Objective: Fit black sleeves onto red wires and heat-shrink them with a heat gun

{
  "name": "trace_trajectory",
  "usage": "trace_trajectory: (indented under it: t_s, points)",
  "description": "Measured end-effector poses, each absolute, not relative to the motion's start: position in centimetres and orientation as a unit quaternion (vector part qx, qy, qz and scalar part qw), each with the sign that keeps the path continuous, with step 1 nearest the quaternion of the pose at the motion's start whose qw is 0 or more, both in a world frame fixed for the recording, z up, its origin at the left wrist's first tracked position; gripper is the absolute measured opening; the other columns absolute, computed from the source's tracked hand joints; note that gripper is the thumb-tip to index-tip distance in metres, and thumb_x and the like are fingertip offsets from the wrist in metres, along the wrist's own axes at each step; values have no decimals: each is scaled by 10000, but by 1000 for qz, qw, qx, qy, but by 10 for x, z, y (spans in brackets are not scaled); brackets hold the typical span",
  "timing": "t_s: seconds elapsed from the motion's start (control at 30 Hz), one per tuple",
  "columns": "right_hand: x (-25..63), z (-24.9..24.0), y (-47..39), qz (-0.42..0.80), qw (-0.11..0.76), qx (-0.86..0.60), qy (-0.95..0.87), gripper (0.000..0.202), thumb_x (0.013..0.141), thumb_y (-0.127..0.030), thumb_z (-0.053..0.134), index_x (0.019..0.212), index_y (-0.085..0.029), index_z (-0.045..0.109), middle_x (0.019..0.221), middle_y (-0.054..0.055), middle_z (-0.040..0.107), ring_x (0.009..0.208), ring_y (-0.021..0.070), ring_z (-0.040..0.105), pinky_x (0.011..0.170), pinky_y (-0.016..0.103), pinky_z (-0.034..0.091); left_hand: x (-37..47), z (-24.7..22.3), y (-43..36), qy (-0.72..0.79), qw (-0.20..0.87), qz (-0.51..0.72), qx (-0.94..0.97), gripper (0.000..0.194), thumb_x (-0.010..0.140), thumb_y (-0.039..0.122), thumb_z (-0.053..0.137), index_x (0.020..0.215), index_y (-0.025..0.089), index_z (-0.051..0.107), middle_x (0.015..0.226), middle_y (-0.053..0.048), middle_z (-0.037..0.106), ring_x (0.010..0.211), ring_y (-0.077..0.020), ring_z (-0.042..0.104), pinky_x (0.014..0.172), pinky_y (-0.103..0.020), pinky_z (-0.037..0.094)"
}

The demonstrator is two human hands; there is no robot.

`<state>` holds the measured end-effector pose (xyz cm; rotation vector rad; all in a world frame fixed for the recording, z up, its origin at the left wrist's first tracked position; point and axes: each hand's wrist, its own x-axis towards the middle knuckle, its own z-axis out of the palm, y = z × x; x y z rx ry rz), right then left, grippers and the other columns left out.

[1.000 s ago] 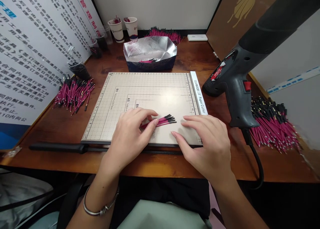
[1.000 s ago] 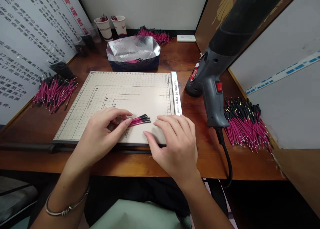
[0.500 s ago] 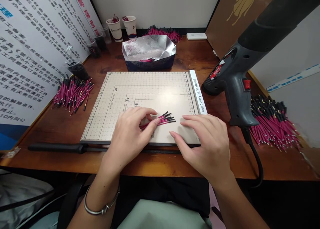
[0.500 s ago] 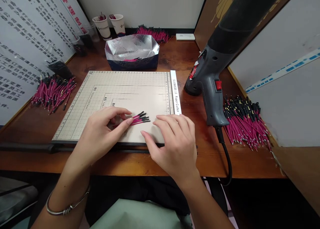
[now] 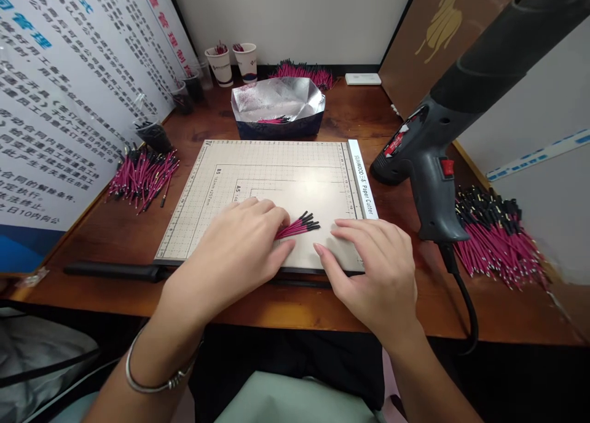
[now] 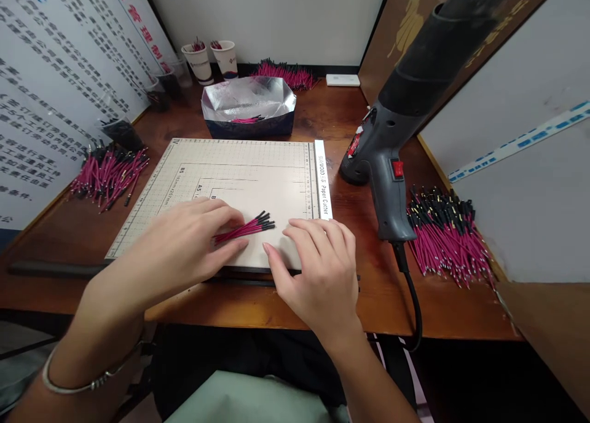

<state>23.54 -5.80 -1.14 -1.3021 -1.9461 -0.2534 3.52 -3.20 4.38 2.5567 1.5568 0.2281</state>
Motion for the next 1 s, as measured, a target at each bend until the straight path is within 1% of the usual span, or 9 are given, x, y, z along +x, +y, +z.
trace_trajectory:
  t_s: [0.13, 0.27, 0.4, 0.5, 0.6, 0.67, 0.8, 0.9, 1.0]
  points:
    - [236, -12, -58, -95, 389, -508, -762, 142, 860, -291, 728, 937, -212, 639, 971, 43, 786, 921, 229, 705, 890, 406, 498, 52, 61, -22, 478, -30, -53, 876, 153, 864, 185, 558, 753, 188, 663, 718, -75, 683, 695, -247, 647, 612, -362, 397]
    - [236, -11, -58, -86, 399, -507, -759, 121, 863, -272, 725, 935, -214, 646, 976, 44, 784, 928, 230, 704, 880, 409, 498, 66, 72, -10, 455, -47, -94, 884, 202, 754, 51, 529, 684, 195, 652, 620, -79, 642, 584, -223, 602, 534, -331, 311]
    - [236, -11, -57, -70, 410, -505, -756, 126, 864, -271, 728, 934, -189, 661, 981, 56, 781, 932, 221, 697, 874, 407, 501, 64, 82, 7, 477, 2, -135, 868, 188, 737, 73, 561, 613, 198, 629, 606, -77, 644, 536, -207, 546, 526, -327, 282]
    - [236, -10, -57, -66, 418, -502, -754, 120, 865, -271, 726, 917, -184, 661, 965, 56, 776, 922, 216, 689, 882, 410, 499, 54, 87, 20, 500, 54, -99, 859, 199, 755, 135, 576, 582, 216, 632, 620, -59, 670, 543, -201, 536, 529, -324, 308]
    - [236, -10, -58, -59, 430, -502, -748, 109, 870, -270, 719, 919, -195, 656, 960, 50, 773, 923, 214, 685, 892, 416, 501, 43, 91, 35, 525, 111, -58, 842, 217, 740, 138, 566, 552, 226, 628, 581, -28, 665, 511, -176, 537, 501, -304, 324]
    - [236, -11, -58, -54, 438, -503, -743, 99, 879, -269, 709, 925, -198, 655, 962, 48, 770, 929, 212, 683, 898, 417, 500, 37, 95, 50, 540, 129, -37, 831, 197, 723, 137, 572, 573, 230, 658, 574, -14, 678, 501, -164, 565, 478, -282, 331]
    - [236, -10, -58, -50, 451, -500, -738, 82, 884, -251, 703, 915, -194, 653, 957, 44, 761, 931, 202, 678, 918, 405, 495, 28, 107, 93, 532, 175, 3, 828, 166, 700, 197, 609, 763, 247, 755, 668, -3, 751, 553, -164, 652, 488, -248, 402]
    - [236, -9, -58, -50, 456, -495, -738, 81, 890, -257, 701, 914, -197, 651, 944, 39, 761, 928, 195, 678, 928, 392, 490, 27, 118, 134, 584, 164, -26, 794, 198, 726, 237, 648, 876, 241, 777, 734, -4, 771, 677, -185, 699, 588, -259, 472]
    - [237, -8, -59, -48, 456, -491, -741, 91, 897, -274, 699, 919, -201, 649, 933, 36, 762, 922, 192, 677, 941, 389, 486, 29, 122, 175, 625, 118, -63, 769, 288, 770, 228, 678, 1038, 240, 783, 959, -26, 800, 872, -207, 713, 733, -269, 511]
